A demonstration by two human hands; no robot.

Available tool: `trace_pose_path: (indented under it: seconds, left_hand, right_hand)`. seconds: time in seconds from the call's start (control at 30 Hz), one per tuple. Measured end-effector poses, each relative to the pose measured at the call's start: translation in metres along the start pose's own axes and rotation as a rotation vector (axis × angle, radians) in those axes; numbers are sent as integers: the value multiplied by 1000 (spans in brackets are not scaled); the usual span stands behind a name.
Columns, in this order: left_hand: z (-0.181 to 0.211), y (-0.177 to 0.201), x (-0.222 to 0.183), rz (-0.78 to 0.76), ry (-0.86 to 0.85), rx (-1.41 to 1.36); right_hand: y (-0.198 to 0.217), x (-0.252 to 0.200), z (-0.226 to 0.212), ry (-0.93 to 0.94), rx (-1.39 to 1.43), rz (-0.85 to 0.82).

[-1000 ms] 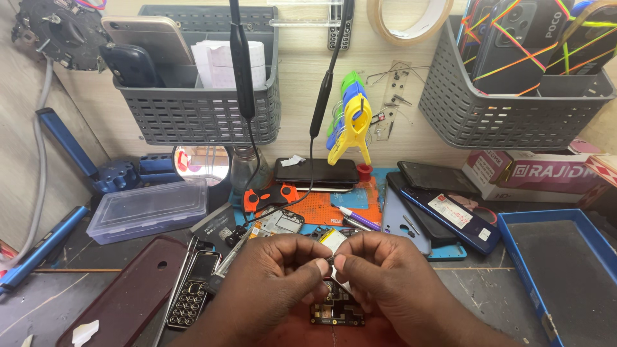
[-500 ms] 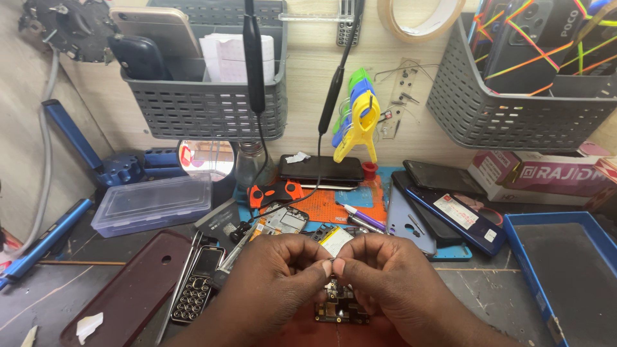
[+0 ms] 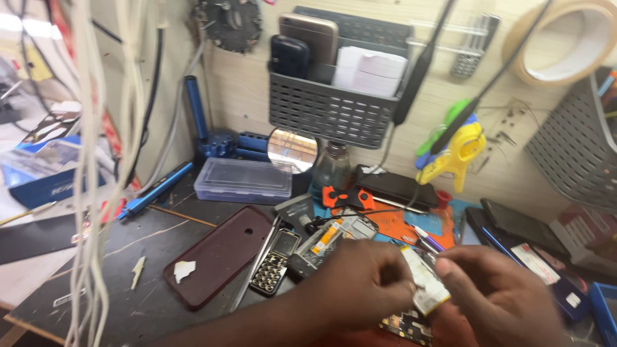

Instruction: The person uses tweezers to carefully remove a small component from a mobile phone motherboard. They then place the component on the workbench and continue to manipulate the circuit board with the tweezers, handling small parts and wires on a cluttered repair desk.

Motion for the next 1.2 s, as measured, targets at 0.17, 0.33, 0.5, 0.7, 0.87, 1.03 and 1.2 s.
trace_pose_path:
  seconds: [0.17, 0.33, 0.5, 0.7, 0.87, 1.03, 1.2]
  left_hand:
    - [48, -20, -25, -91, -483, 305]
    - [3, -36, -27, -279, -162, 356]
    - [-27, -29, -33, -380, 66, 419]
    - [-35, -30, -25, -361, 69, 295]
    - [-34, -39, -7, -334, 51, 134]
    - [-38, -37, 13, -303, 64, -144]
    - [-48, -28, 21, -236, -2, -519]
  right_hand:
    - [-42, -14, -142, 493, -773, -25]
    - [-159, 17, -195, 873, -815, -543]
    - [-254, 58, -181, 901, -1093, -723]
    - [-271, 61, -164, 893, -1246, -835]
    - [-240, 49, -198, 941, -1200, -676]
    - [-155, 48, -194, 783, -1124, -501]
    - [-4, 13, -104, 349, -423, 58]
Point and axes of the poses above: each hand's wrist, its own x-axis towards the middle knuckle, its own y-axis out of the back of the hand, z = x × y, the point moved 10 cm from there along x, towards the middle knuckle, and after that the axes turned 11 degrees about -z, right-handed, at the moved point
